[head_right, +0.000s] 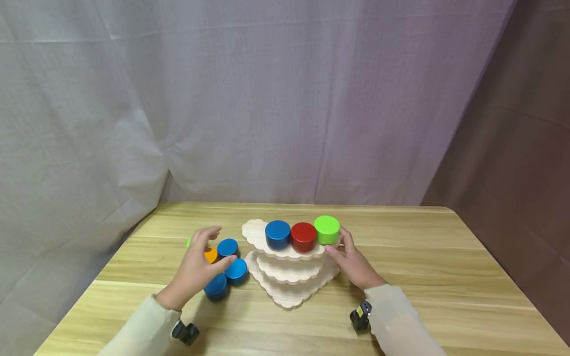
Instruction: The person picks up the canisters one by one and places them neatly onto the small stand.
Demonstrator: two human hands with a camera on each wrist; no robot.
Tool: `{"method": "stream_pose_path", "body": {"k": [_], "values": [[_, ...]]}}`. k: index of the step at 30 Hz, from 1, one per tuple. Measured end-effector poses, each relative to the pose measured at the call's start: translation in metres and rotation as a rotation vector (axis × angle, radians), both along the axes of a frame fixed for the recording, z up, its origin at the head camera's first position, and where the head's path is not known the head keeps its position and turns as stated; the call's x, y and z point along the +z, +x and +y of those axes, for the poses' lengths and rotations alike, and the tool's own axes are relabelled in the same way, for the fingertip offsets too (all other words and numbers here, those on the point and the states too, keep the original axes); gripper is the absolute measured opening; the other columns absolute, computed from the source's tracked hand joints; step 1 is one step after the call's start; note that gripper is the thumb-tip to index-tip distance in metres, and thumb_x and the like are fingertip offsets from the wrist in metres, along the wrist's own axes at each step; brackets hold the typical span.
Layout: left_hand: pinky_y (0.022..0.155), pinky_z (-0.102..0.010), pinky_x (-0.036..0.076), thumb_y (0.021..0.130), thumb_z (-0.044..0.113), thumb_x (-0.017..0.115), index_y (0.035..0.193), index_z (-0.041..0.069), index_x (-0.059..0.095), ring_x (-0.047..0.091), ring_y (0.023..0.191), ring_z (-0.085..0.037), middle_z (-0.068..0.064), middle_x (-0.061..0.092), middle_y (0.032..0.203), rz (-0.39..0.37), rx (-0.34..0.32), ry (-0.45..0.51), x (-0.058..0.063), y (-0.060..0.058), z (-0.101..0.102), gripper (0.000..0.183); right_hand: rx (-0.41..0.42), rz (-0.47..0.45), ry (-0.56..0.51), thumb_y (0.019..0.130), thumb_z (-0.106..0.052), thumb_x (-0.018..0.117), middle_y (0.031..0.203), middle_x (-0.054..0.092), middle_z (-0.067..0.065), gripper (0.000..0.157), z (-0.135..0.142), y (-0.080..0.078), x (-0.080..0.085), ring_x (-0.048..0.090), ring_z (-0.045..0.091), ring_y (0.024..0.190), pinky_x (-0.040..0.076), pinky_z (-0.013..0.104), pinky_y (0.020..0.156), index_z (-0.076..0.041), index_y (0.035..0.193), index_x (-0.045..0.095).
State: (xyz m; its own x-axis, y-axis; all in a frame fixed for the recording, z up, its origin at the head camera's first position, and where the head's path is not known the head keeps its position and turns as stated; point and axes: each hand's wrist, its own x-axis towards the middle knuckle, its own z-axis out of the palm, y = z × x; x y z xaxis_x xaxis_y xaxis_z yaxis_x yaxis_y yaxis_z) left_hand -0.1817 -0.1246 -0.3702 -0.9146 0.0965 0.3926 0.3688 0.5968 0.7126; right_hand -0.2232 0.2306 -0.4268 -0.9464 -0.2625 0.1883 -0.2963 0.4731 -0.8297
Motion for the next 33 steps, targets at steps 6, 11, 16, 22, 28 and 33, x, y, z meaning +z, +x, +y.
{"method": "stream_pose_path", "body": {"k": [6,11,16,22,28,33], "values": [[0.09,-0.041,0.04,0.071,0.037,0.074,0.127,0.013,0.042,0.041,0.111,-0.024,-0.005,0.041,0.122,-0.079,0.015,-0.005,-0.01,0.002,-0.018,0.069,0.001,0.009,-0.007,0.095,-0.028,0.043,0.136,0.026,0.02,0.061,0.0,0.0,0.0,0.04,0.041,0.115,0.036,0.054,0.091,-0.018,0.141,0.004],[0.089,-0.043,0.041,0.069,0.033,0.076,0.127,0.012,0.043,0.042,0.11,-0.026,-0.007,0.042,0.121,-0.14,0.033,0.021,-0.018,0.004,-0.027,0.07,0.003,0.006,-0.019,0.095,-0.026,0.043,0.137,0.025,0.021,0.062,-0.001,0.001,0.002,0.038,0.042,0.117,0.034,0.055,0.091,-0.018,0.141,0.004],[0.086,-0.043,0.043,0.07,0.028,0.076,0.127,0.008,0.043,0.043,0.108,-0.026,-0.01,0.042,0.122,-0.189,0.037,0.023,-0.022,0.007,-0.032,0.069,0.006,0.005,-0.018,0.095,-0.026,0.043,0.136,0.025,0.021,0.061,-0.001,0.002,0.003,0.039,0.042,0.116,0.034,0.055,0.091,-0.017,0.141,0.003],[0.079,-0.039,0.044,0.07,0.028,0.076,0.127,0.008,0.043,0.044,0.106,-0.026,-0.012,0.044,0.119,-0.246,0.046,0.02,-0.029,0.008,-0.037,0.069,0.002,-0.006,-0.011,0.095,-0.03,0.043,0.136,0.025,0.021,0.061,-0.002,0.001,0.001,0.037,0.043,0.117,0.033,0.056,0.092,-0.018,0.141,0.004],[0.08,-0.041,0.044,0.07,0.028,0.076,0.127,0.005,0.044,0.045,0.105,-0.027,-0.013,0.046,0.118,-0.273,0.03,0.023,-0.036,0.01,-0.042,0.069,0.0,-0.015,-0.004,0.094,-0.033,0.042,0.137,0.025,0.022,0.062,0.0,-0.001,-0.001,0.037,0.043,0.117,0.032,0.057,0.093,-0.018,0.141,0.004],[0.08,-0.04,0.043,0.068,0.033,0.076,0.125,0.005,0.045,0.046,0.102,-0.026,-0.011,0.047,0.116,-0.305,0.029,-0.006,-0.041,0.012,-0.044,0.071,-0.007,-0.018,0.007,0.094,-0.034,0.042,0.137,0.025,0.022,0.062,0.001,-0.001,-0.001,0.038,0.043,0.117,0.032,0.057,0.092,-0.02,0.141,0.004]]}}
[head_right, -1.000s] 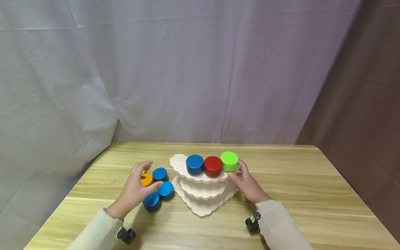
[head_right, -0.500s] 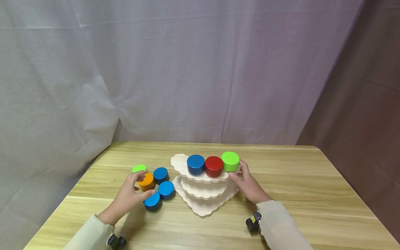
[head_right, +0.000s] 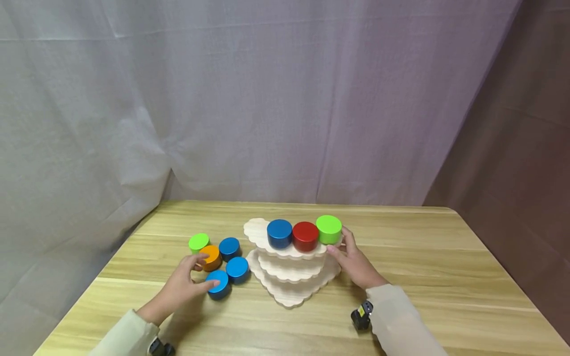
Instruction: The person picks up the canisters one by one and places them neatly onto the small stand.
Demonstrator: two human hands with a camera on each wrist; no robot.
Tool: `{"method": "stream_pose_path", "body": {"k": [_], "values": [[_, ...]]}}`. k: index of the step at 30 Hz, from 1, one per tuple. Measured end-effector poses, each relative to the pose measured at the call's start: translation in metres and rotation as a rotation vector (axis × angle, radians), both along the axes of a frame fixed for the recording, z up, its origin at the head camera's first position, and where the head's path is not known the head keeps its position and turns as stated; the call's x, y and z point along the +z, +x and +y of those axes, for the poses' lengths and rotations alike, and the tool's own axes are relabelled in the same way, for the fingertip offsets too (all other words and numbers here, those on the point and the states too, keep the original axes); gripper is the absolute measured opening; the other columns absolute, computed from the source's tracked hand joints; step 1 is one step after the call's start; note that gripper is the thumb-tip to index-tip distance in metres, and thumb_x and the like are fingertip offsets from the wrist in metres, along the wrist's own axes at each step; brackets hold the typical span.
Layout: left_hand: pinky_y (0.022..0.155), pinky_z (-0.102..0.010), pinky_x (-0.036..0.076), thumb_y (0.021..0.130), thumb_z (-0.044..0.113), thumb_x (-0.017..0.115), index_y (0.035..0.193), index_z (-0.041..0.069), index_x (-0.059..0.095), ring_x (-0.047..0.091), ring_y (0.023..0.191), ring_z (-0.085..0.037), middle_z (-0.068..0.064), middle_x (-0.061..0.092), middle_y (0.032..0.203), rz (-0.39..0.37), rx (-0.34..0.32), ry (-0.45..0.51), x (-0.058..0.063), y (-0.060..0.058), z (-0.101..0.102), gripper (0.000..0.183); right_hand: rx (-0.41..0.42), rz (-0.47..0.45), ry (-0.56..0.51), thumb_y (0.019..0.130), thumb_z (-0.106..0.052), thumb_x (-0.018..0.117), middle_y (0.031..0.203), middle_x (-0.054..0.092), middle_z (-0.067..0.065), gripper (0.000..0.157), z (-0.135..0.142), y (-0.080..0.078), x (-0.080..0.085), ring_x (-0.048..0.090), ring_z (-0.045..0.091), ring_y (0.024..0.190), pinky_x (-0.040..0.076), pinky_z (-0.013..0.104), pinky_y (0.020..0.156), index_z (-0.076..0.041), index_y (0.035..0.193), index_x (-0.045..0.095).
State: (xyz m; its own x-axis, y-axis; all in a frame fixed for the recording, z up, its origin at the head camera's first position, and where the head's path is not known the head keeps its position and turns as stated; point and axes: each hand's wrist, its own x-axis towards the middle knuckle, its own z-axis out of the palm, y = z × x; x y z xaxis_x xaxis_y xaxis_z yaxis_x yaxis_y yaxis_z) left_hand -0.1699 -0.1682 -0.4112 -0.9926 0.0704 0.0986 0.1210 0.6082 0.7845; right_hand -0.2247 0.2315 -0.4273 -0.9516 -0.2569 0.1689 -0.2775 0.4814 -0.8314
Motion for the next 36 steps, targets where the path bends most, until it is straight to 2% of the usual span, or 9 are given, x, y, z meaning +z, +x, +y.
{"method": "stream_pose_path", "body": {"k": [5,11,20,29,36], "values": [[0.073,-0.034,0.044,0.066,0.033,0.078,0.124,0.004,0.046,0.047,0.098,-0.025,-0.011,0.047,0.113,-0.036,0.004,-0.011,-0.004,0.0,-0.001,0.072,0.0,0.003,0.003,0.095,-0.032,0.042,0.136,0.026,0.023,0.061,-0.001,0.002,0.002,0.039,0.043,0.116,0.033,0.056,0.092,-0.019,0.141,0.004],[0.074,-0.034,0.045,0.065,0.035,0.079,0.123,0.003,0.046,0.048,0.095,-0.022,-0.011,0.049,0.112,-0.075,-0.015,-0.002,-0.011,0.0,-0.002,0.074,0.004,-0.001,-0.013,0.095,-0.03,0.042,0.136,0.026,0.022,0.061,-0.002,0.004,0.004,0.039,0.042,0.116,0.034,0.055,0.092,-0.02,0.141,0.003],[0.076,-0.034,0.043,0.065,0.029,0.079,0.121,0.001,0.047,0.048,0.089,-0.02,-0.011,0.049,0.109,-0.066,-0.06,0.012,-0.018,0.002,0.001,0.07,0.011,0.013,-0.009,0.095,-0.028,0.042,0.134,0.029,0.021,0.061,-0.001,0.003,0.003,0.042,0.039,0.114,0.036,0.052,0.09,-0.02,0.141,0.003],[0.076,-0.033,0.041,0.062,0.028,0.081,0.12,-0.002,0.047,0.047,0.086,-0.02,-0.01,0.05,0.104,-0.07,-0.053,0.025,-0.028,0.0,0.003,0.073,0.008,0.017,-0.006,0.095,-0.028,0.043,0.133,0.03,0.021,0.061,-0.002,0.003,0.003,0.043,0.038,0.113,0.036,0.051,0.089,-0.019,0.141,0.004],[0.082,-0.039,0.041,0.06,0.031,0.082,0.12,-0.002,0.046,0.046,0.093,-0.023,-0.012,0.049,0.109,-0.067,-0.052,-0.007,-0.036,-0.002,0.005,0.077,0.002,0.014,-0.002,0.095,-0.029,0.043,0.133,0.03,0.021,0.061,-0.002,0.003,0.004,0.042,0.039,0.113,0.035,0.052,0.09,-0.019,0.141,0.004]]}}
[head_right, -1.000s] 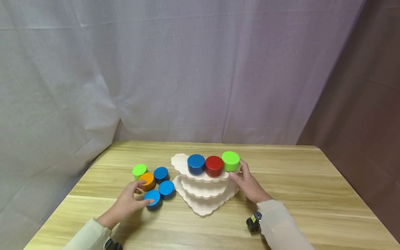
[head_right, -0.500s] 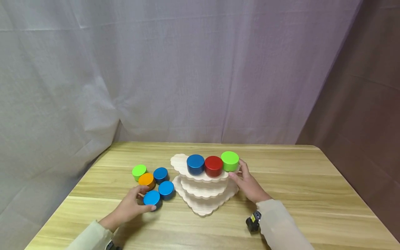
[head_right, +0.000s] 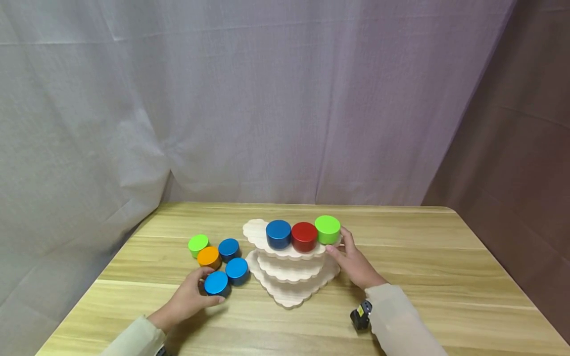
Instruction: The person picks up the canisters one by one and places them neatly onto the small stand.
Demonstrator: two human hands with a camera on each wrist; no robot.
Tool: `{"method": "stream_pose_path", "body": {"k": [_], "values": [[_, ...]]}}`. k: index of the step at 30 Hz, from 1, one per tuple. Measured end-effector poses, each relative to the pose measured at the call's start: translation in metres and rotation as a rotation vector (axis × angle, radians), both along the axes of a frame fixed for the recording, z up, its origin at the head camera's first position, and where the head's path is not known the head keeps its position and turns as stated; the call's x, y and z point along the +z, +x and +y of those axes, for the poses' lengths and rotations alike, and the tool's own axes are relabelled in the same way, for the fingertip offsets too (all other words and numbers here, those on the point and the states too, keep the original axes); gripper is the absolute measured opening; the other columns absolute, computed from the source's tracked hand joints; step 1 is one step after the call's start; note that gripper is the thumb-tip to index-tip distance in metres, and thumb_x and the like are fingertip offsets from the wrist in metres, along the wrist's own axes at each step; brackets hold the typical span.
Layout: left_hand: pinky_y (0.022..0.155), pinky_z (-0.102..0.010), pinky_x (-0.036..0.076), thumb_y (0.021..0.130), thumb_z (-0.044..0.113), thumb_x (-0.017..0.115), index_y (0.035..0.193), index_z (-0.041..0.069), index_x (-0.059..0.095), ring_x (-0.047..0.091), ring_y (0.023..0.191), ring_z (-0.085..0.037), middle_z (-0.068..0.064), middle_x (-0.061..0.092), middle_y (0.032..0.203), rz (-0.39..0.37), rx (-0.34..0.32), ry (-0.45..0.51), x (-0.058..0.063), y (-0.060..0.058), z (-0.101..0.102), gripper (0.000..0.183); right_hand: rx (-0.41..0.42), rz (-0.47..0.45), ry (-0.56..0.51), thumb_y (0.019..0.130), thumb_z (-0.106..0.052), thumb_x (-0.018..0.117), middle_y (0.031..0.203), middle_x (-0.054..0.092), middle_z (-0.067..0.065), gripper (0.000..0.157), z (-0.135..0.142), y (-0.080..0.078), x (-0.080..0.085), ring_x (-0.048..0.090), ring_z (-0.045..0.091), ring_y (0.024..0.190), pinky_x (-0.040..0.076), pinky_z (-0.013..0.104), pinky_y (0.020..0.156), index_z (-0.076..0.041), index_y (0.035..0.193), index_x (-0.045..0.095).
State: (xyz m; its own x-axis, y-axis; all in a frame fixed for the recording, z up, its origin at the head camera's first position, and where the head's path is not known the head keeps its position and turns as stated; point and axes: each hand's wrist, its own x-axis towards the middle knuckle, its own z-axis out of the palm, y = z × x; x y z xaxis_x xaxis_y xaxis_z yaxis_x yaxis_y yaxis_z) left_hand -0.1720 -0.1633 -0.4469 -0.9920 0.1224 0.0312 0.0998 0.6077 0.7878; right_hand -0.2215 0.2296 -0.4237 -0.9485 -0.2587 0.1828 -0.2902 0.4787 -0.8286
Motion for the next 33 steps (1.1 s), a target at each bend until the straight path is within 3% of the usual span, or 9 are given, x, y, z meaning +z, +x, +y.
{"method": "stream_pose_path", "body": {"k": [7,20,33], "values": [[0.088,-0.046,0.039,0.059,0.027,0.083,0.119,-0.003,0.046,0.047,0.097,-0.026,-0.015,0.047,0.108,-0.007,0.022,-0.016,-0.0007,-0.0002,0.0046,0.077,0.004,-0.002,-0.013,0.095,-0.028,0.043,0.133,0.03,0.021,0.061,0.0006,0.0003,-0.0009,0.042,0.039,0.114,0.035,0.052,0.09,-0.019,0.141,0.004],[0.086,-0.047,0.04,0.06,0.021,0.083,0.115,-0.004,0.046,0.047,0.098,-0.029,-0.016,0.048,0.109,-0.021,0.042,-0.054,0.0011,-0.0011,0.007,0.071,0.02,-0.008,-0.033,0.095,-0.027,0.042,0.134,0.028,0.02,0.062,0.0015,-0.0009,-0.0022,0.04,0.04,0.115,0.035,0.051,0.091,-0.019,0.141,0.002],[0.085,-0.046,0.041,0.061,0.016,0.081,0.107,-0.001,0.048,0.048,0.094,-0.027,-0.013,0.049,0.105,0.001,0.099,-0.008,0.0015,-0.0005,0.006,0.06,0.025,-0.014,-0.037,0.095,-0.031,0.042,0.136,0.024,0.02,0.062,0.0012,-0.0036,-0.0049,0.037,0.042,0.117,0.033,0.054,0.093,-0.02,0.141,0.002]]}}
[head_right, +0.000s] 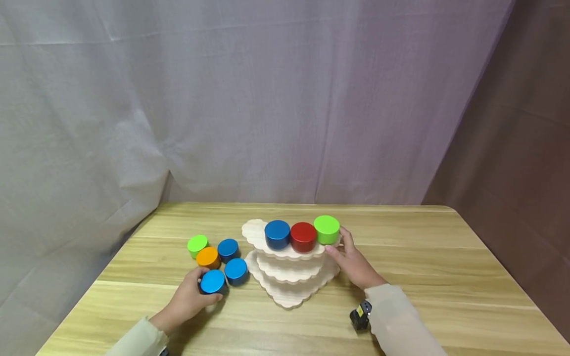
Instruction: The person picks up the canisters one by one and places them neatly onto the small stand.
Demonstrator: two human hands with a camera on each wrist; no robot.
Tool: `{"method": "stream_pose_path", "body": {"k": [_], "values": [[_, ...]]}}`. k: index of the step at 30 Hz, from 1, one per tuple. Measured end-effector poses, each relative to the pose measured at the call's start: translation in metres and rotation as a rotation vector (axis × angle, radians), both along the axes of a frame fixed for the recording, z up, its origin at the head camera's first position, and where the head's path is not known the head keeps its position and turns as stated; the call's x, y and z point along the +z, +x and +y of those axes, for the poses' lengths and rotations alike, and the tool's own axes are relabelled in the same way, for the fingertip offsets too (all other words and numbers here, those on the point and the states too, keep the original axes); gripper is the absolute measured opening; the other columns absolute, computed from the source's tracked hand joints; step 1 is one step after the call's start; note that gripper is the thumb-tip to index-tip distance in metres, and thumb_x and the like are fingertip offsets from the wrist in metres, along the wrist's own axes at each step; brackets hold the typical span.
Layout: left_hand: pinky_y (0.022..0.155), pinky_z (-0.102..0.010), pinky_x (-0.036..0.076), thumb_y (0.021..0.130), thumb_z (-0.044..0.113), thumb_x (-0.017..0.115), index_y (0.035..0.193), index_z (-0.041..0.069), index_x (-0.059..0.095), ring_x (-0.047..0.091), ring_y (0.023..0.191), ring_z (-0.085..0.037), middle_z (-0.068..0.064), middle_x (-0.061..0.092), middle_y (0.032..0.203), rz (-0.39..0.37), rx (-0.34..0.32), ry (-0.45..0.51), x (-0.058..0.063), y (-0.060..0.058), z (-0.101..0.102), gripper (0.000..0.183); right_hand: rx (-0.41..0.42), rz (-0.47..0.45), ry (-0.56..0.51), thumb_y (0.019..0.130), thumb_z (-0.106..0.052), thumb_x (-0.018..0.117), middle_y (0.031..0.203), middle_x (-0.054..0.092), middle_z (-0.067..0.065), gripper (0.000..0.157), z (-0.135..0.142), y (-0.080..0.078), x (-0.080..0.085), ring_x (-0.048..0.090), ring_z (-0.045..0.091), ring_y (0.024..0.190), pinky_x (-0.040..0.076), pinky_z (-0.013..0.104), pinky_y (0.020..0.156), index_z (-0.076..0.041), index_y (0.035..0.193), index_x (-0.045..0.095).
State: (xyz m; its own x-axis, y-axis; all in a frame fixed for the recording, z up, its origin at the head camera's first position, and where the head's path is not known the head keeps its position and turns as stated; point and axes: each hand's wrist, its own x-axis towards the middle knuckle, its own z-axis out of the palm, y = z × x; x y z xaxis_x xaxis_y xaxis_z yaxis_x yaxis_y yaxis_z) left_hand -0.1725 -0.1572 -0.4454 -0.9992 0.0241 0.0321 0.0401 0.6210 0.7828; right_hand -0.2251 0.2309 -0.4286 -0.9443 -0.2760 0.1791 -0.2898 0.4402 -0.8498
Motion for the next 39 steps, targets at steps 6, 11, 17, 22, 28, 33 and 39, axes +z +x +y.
{"method": "stream_pose_path", "body": {"k": [6,11,17,22,28,33,39], "values": [[0.083,-0.042,0.041,0.063,0.014,0.08,0.106,0.0,0.049,0.048,0.091,-0.024,-0.012,0.047,0.101,0.048,0.024,0.027,0.007,0.002,-0.003,0.056,0.008,0.002,-0.008,0.095,-0.03,0.041,0.136,0.025,0.02,0.061,-0.001,0.0,0.0,0.038,0.041,0.117,0.033,0.054,0.093,-0.02,0.141,0.003],[0.083,-0.04,0.04,0.063,0.012,0.079,0.105,-0.002,0.049,0.049,0.09,-0.024,-0.013,0.047,0.099,0.096,0.034,0.052,0.016,0.003,-0.005,0.054,0.014,0.018,-0.015,0.096,-0.026,0.041,0.134,0.029,0.02,0.059,-0.002,0.002,0.002,0.04,0.039,0.116,0.034,0.051,0.092,-0.018,0.141,0.004],[0.078,-0.034,0.042,0.065,0.009,0.078,0.108,-0.004,0.047,0.048,0.09,-0.024,-0.015,0.045,0.102,0.106,0.046,0.105,0.027,0.003,-0.004,0.055,0.013,0.009,-0.007,0.095,-0.026,0.041,0.136,0.026,0.02,0.06,-0.002,0.003,0.005,0.039,0.04,0.117,0.034,0.052,0.093,-0.019,0.141,0.003],[0.073,-0.03,0.041,0.065,0.007,0.077,0.113,-0.004,0.045,0.046,0.087,-0.022,-0.015,0.043,0.104,0.128,0.055,0.108,0.036,0.001,-0.002,0.058,0.009,0.004,-0.004,0.095,-0.027,0.041,0.136,0.026,0.02,0.06,-0.002,0.003,0.005,0.039,0.041,0.117,0.034,0.052,0.093,-0.019,0.141,0.003],[0.073,-0.031,0.04,0.064,0.007,0.076,0.11,-0.004,0.046,0.045,0.086,-0.023,-0.015,0.044,0.102,0.178,0.063,0.1,0.044,-0.003,0.0,0.056,0.004,0.002,-0.003,0.095,-0.028,0.042,0.135,0.026,0.021,0.059,-0.003,0.003,0.005,0.039,0.041,0.116,0.034,0.053,0.093,-0.02,0.14,0.004],[0.073,-0.031,0.04,0.066,0.013,0.077,0.112,-0.003,0.045,0.045,0.09,-0.025,-0.016,0.043,0.106,0.176,0.062,0.101,0.05,-0.008,0.003,0.058,0.004,0.01,-0.007,0.095,-0.027,0.041,0.134,0.028,0.021,0.059,-0.002,0.002,0.004,0.04,0.041,0.116,0.034,0.052,0.092,-0.019,0.14,0.004],[0.078,-0.035,0.042,0.067,0.013,0.075,0.116,-0.003,0.044,0.045,0.096,-0.027,-0.017,0.042,0.112,0.193,0.065,0.132,0.056,-0.012,0.01,0.06,0.004,0.015,-0.002,0.095,-0.027,0.041,0.134,0.029,0.022,0.059,-0.002,0.003,0.004,0.04,0.04,0.116,0.034,0.051,0.092,-0.019,0.14,0.004]]}}
